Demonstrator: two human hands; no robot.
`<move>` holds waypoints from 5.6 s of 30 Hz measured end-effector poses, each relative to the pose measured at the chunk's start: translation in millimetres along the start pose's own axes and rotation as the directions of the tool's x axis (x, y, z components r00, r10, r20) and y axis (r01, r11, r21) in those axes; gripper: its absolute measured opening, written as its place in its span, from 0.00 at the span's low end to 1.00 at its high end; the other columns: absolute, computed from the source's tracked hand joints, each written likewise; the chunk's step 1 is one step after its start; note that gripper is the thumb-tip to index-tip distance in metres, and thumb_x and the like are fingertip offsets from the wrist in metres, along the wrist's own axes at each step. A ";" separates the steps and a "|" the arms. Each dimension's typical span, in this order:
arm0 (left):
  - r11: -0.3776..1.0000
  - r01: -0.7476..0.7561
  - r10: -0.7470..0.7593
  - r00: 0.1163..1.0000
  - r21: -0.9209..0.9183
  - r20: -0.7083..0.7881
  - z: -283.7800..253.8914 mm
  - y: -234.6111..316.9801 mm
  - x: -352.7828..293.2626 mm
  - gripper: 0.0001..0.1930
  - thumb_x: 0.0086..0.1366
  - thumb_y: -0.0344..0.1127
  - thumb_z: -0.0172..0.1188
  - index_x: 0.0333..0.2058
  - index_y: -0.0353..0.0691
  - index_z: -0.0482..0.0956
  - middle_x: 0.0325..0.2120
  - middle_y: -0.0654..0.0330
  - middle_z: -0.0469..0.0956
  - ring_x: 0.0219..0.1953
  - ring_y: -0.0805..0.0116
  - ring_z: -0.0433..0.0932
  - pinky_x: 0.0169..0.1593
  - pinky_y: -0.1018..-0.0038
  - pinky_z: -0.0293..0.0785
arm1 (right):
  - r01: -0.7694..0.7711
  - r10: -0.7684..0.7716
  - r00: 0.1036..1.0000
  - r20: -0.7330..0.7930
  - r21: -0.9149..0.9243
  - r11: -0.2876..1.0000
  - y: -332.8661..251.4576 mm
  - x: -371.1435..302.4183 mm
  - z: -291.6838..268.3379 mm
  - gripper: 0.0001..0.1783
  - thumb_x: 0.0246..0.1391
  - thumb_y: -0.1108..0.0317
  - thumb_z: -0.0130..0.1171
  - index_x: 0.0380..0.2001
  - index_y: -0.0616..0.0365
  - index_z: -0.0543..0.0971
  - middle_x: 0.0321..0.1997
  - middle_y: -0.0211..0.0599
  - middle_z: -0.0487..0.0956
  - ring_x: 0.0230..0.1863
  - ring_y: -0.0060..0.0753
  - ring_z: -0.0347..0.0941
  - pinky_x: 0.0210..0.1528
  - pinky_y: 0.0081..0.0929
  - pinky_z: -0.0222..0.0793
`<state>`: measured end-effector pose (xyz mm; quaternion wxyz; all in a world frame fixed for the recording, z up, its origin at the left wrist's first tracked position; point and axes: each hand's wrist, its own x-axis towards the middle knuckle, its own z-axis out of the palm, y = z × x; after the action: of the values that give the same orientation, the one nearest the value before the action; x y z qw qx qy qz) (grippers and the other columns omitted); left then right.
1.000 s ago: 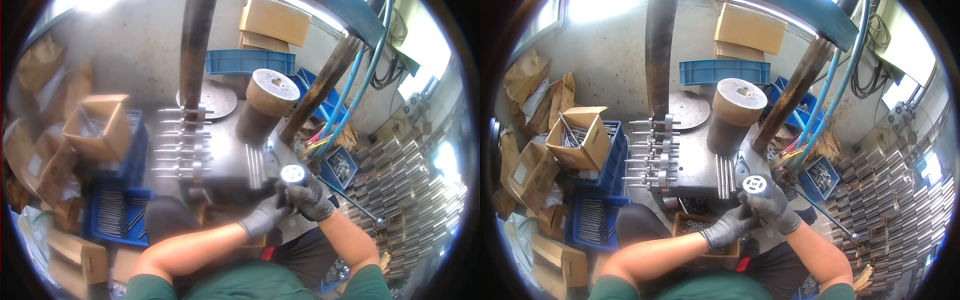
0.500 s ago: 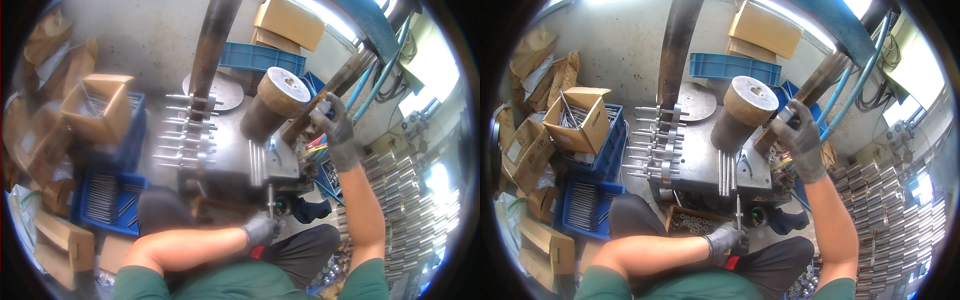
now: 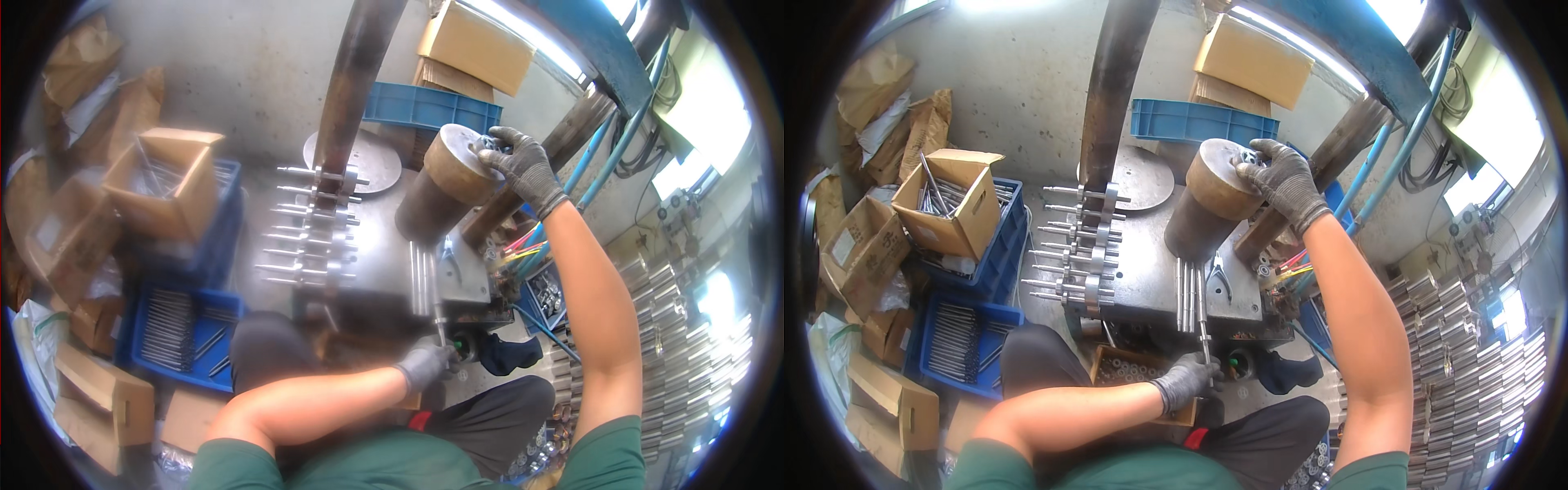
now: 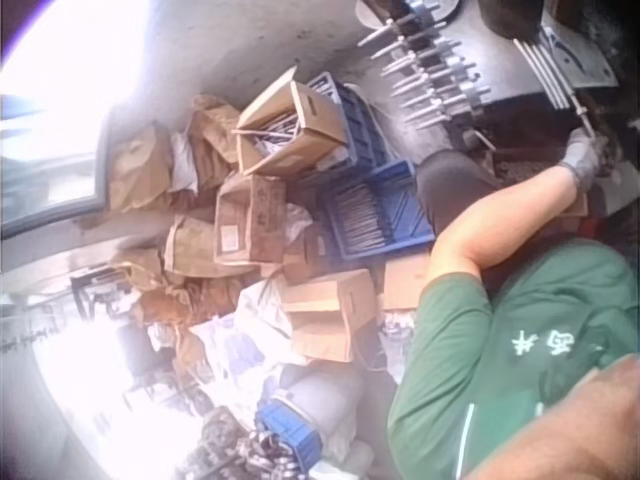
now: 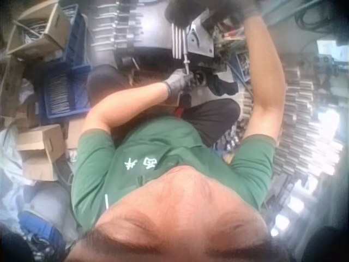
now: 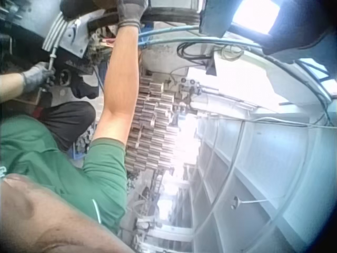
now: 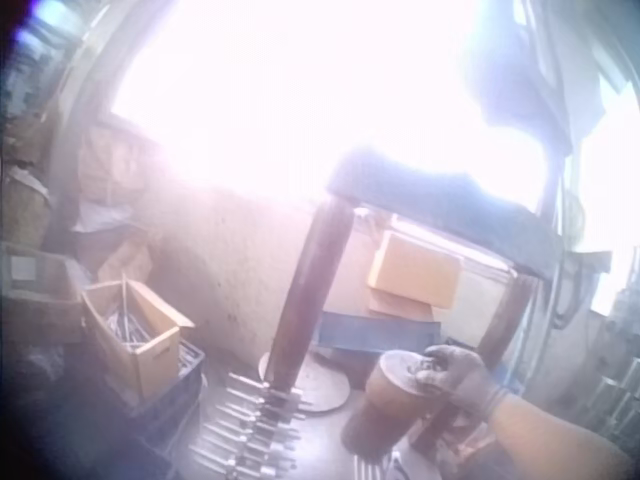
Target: Manually assembling metal components using a mechanical press machine.
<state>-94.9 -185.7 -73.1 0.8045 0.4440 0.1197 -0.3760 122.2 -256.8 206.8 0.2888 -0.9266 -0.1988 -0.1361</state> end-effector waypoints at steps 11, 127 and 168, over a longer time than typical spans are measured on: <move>0.998 -0.060 0.060 0.998 0.011 -0.010 -3.3 6.3 12.9 0.17 0.79 0.37 0.49 0.61 0.36 0.69 0.43 0.49 0.81 0.37 0.59 0.85 0.36 0.66 0.84 | -0.027 0.039 0.998 0.046 -0.228 0.973 3.9 23.0 7.7 0.30 0.55 0.59 0.72 0.58 0.64 0.81 0.54 0.48 0.86 0.55 0.36 0.83 0.61 0.31 0.76; 0.208 -0.626 0.940 0.339 0.751 0.023 49.4 358.2 21.8 0.15 0.72 0.42 0.63 0.46 0.35 0.82 0.32 0.58 0.84 0.34 0.69 0.80 0.42 0.68 0.78 | -0.273 0.263 0.962 -0.076 -0.360 0.892 51.7 -414.1 -114.9 0.08 0.49 0.64 0.66 0.30 0.56 0.84 0.30 0.48 0.83 0.33 0.54 0.81 0.38 0.47 0.76; 0.325 -0.806 0.932 0.363 0.495 -0.021 38.4 374.2 28.3 0.14 0.73 0.43 0.57 0.35 0.39 0.84 0.23 0.62 0.78 0.25 0.71 0.77 0.33 0.71 0.76 | -0.236 0.350 0.926 0.137 -0.514 0.825 64.6 -434.2 -106.7 0.15 0.51 0.57 0.64 0.20 0.57 0.79 0.22 0.48 0.79 0.27 0.56 0.79 0.35 0.51 0.74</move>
<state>185.3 -109.8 167.8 0.7378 0.6429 -0.1000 0.1798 -247.4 -494.3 101.3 0.0384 -0.9979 -0.0438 -0.0294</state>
